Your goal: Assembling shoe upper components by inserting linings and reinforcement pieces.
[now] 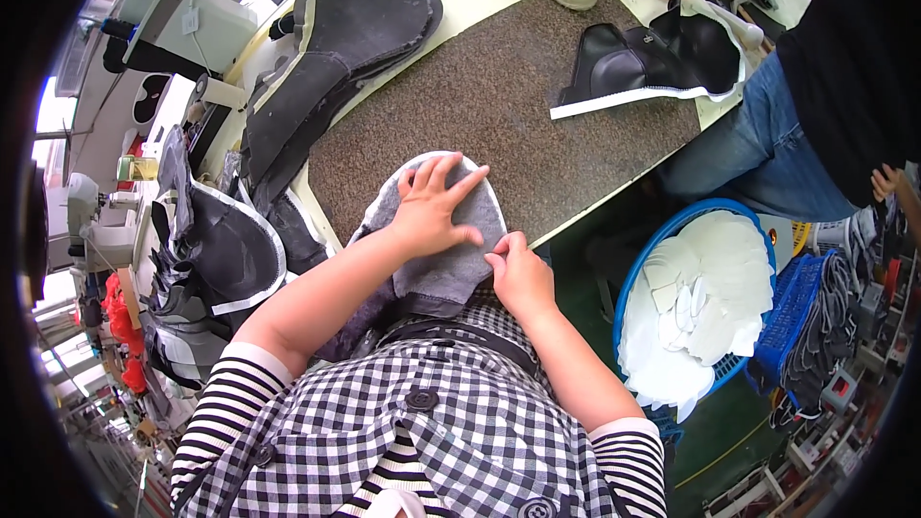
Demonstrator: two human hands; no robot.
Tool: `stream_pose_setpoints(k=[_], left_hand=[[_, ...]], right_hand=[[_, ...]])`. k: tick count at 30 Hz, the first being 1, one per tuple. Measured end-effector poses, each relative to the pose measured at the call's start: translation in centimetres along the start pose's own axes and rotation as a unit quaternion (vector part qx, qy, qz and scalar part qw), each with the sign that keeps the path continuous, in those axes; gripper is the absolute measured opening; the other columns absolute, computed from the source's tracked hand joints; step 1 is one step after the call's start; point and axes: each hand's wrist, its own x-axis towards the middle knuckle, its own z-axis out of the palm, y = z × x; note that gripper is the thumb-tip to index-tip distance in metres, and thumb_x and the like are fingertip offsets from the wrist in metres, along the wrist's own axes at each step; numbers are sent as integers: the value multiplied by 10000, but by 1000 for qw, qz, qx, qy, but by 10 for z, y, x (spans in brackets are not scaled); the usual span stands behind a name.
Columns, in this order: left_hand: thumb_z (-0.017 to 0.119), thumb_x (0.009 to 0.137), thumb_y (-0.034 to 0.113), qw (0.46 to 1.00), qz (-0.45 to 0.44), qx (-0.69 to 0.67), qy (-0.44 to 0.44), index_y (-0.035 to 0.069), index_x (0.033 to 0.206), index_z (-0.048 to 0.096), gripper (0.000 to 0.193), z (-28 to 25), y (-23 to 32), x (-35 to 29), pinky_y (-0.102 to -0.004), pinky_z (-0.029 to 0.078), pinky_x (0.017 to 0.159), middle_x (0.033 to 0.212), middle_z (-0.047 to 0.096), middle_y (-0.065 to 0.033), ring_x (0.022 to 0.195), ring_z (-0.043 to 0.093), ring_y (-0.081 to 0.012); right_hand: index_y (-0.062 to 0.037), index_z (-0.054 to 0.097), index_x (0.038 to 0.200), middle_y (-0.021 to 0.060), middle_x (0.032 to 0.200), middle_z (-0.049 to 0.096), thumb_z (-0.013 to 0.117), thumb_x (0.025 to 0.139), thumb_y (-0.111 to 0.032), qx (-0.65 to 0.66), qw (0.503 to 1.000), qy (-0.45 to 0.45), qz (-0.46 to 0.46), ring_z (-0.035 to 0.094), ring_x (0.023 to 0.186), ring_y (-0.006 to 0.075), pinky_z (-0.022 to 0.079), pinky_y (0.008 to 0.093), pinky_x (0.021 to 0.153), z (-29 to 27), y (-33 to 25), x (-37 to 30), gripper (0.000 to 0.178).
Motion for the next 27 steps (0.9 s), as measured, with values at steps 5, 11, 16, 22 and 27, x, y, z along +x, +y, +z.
stream_pose_setpoints(k=[5, 11, 16, 22, 27], left_hand=[[778, 621, 527, 993, 113, 36, -21, 197, 1282, 535, 778, -13, -1, 36, -492, 334, 985, 1213, 506, -95, 1194, 447, -284], [814, 626, 379, 942, 212, 223, -133, 142, 1002, 667, 468, -77, 5, 39, -399, 389, 900, 1052, 537, -59, 1062, 515, -243], [740, 709, 172, 974, 221, -31, -31, 156, 943, 699, 237, -120, 0, 11, -419, 429, 872, 851, 669, -42, 871, 641, -253], [591, 649, -58, 950, 134, -166, 230, 129, 803, 699, 265, -141, -7, -13, -441, 404, 1011, 761, 686, -57, 809, 657, -257], [616, 738, 14, 968, 115, -193, 113, 129, 861, 697, 187, -155, 2, -24, -467, 352, 1082, 833, 700, -62, 878, 664, -240]], right_hand=[[-73, 482, 1076, 125, 835, 659, 718, 817, -255, -17, 999, 12, 27, 657, 808, 345, 502, 441, 717, -10, -10, 1, 395], [-62, 434, 1315, 121, 1044, 550, 790, 713, -193, -51, 992, 92, -72, 571, 963, 286, 479, 401, 862, -10, -16, 7, 712], [-32, 606, 1151, 157, 1039, 662, 744, 772, -145, 159, 977, 41, -136, 648, 964, 294, 503, 390, 853, -15, -40, 15, 419], [-31, 648, 977, 186, 906, 679, 678, 857, -112, 136, 939, 144, -283, 673, 845, 340, 524, 364, 724, -41, -96, -14, 147], [-26, 603, 917, 188, 831, 666, 711, 828, -134, 164, 958, 129, -196, 658, 754, 357, 509, 386, 661, -71, -87, 5, 177]])
